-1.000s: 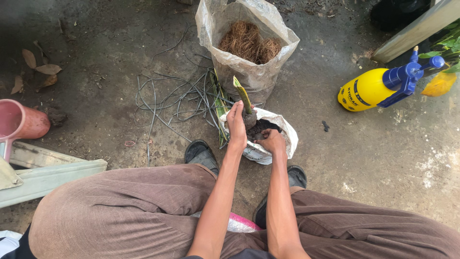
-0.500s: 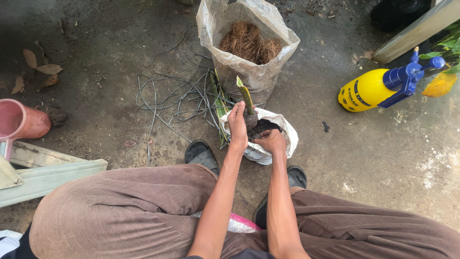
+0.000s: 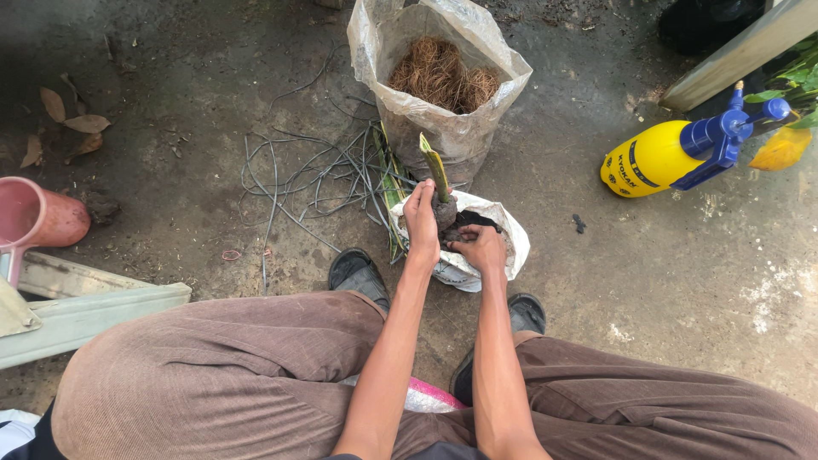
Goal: The person sits on the ground and pots a snake plant cutting. They hold the rooted cutting upright in a small white plastic bag pot, add dark soil around the roots by hand, and press and firm the soil around the base of the plant repeatedly. A bag of fibrous growing medium and a yellow spray bottle sit nearby.
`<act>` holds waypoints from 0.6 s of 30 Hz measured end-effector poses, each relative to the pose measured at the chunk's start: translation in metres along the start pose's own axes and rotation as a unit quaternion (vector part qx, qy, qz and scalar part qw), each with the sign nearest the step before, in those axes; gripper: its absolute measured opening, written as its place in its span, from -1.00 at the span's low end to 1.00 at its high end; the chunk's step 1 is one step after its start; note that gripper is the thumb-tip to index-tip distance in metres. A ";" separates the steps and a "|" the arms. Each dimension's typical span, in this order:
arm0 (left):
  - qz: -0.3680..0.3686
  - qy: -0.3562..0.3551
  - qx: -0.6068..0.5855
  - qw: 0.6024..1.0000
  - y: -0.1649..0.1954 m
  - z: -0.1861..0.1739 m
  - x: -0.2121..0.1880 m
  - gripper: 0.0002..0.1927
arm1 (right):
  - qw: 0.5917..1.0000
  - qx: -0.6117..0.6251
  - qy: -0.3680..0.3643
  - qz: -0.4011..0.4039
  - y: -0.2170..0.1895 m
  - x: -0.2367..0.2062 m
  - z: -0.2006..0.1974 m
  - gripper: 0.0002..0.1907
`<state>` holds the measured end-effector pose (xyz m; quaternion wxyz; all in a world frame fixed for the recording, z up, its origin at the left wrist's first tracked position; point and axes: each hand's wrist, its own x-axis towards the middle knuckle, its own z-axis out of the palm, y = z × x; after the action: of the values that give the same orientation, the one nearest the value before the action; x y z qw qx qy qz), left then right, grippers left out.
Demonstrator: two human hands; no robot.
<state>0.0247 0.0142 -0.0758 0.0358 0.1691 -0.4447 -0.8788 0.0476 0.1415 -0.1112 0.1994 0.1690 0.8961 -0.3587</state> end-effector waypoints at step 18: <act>-0.016 0.009 -0.014 1.000 -0.006 -0.001 0.002 -0.70 | 1.000 -0.029 0.001 -0.010 -0.005 0.000 0.003 -0.45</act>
<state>0.0236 0.0170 -0.0818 0.0276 0.1833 -0.4292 -0.8840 0.0461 0.1359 -0.1099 0.1995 0.1541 0.9082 -0.3342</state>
